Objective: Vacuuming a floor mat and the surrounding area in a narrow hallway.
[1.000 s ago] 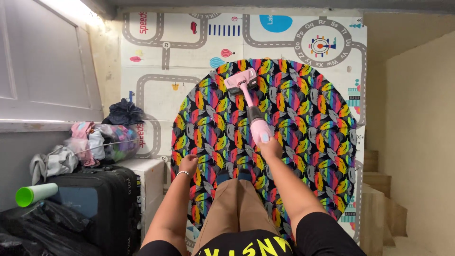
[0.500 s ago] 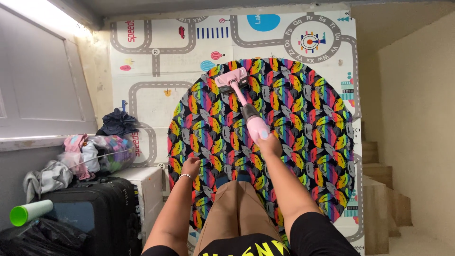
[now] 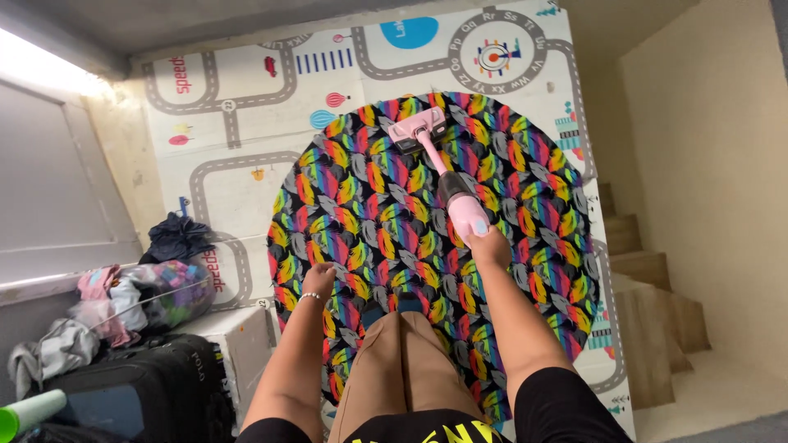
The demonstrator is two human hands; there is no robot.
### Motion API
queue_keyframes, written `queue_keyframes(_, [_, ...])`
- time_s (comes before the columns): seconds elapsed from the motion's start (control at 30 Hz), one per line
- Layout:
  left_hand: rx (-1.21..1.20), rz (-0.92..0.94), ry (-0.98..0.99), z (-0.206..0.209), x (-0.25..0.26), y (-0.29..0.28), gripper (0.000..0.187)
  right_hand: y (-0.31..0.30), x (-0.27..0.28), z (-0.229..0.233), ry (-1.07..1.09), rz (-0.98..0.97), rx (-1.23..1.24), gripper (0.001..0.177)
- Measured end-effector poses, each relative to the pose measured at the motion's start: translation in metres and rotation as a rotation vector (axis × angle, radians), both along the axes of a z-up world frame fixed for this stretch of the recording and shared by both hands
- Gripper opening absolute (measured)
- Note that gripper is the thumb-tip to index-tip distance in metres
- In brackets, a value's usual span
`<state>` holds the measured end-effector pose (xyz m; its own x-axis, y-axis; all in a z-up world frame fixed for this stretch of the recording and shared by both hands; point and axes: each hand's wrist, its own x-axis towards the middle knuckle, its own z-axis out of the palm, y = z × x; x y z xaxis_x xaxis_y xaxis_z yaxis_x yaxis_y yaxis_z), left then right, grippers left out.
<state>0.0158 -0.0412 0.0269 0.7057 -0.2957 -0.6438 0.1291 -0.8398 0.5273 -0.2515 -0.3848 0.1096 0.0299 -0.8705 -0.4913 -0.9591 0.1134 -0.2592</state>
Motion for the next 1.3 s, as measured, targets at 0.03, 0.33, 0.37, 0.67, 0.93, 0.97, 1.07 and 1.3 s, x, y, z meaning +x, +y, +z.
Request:
queue_keyframes(0.03, [0.002, -0.01, 0.004, 0.01, -0.001, -0.01, 0.038, 0.0, -0.005, 0.0, 0.004, -0.01, 0.002, 0.053])
queue_keyframes(0.33, [0.09, -0.25, -0.239, 0.003, 0.001, -0.062, 0.047, 0.001, -0.032, -0.004, -0.046, -0.152, -0.024, 0.052])
queue_keyframes(0.37, [0.161, -0.275, -0.225, 0.017, 0.0, -0.071, 0.055, 0.0, -0.035, -0.004, -0.031, -0.17, -0.014, 0.052])
queue_keyframes(0.67, [0.205, -0.385, -0.251, 0.03, 0.002, -0.098, 0.078, -0.026, -0.06, 0.005, -0.063, -0.345, -0.067, 0.049])
queue_keyframes(0.93, [0.314, -0.528, -0.219, 0.06, -0.006, -0.137, 0.073, -0.024, -0.109, -0.003, -0.096, -0.551, -0.04, 0.038])
queue_keyframes(0.97, [0.299, -0.541, -0.208, 0.061, -0.009, -0.139, 0.071, -0.02, -0.117, -0.007, -0.092, -0.538, -0.06, 0.038])
queue_keyframes(1.07, [0.285, -0.575, -0.202, 0.059, -0.016, -0.145, 0.069, -0.014, -0.133, -0.017, -0.13, -0.554, -0.087, 0.038])
queue_keyframes(1.3, [0.232, -0.581, -0.191, 0.062, -0.021, -0.144, 0.06, -0.007, -0.132, 0.002, -0.227, -0.558, -0.029, 0.05])
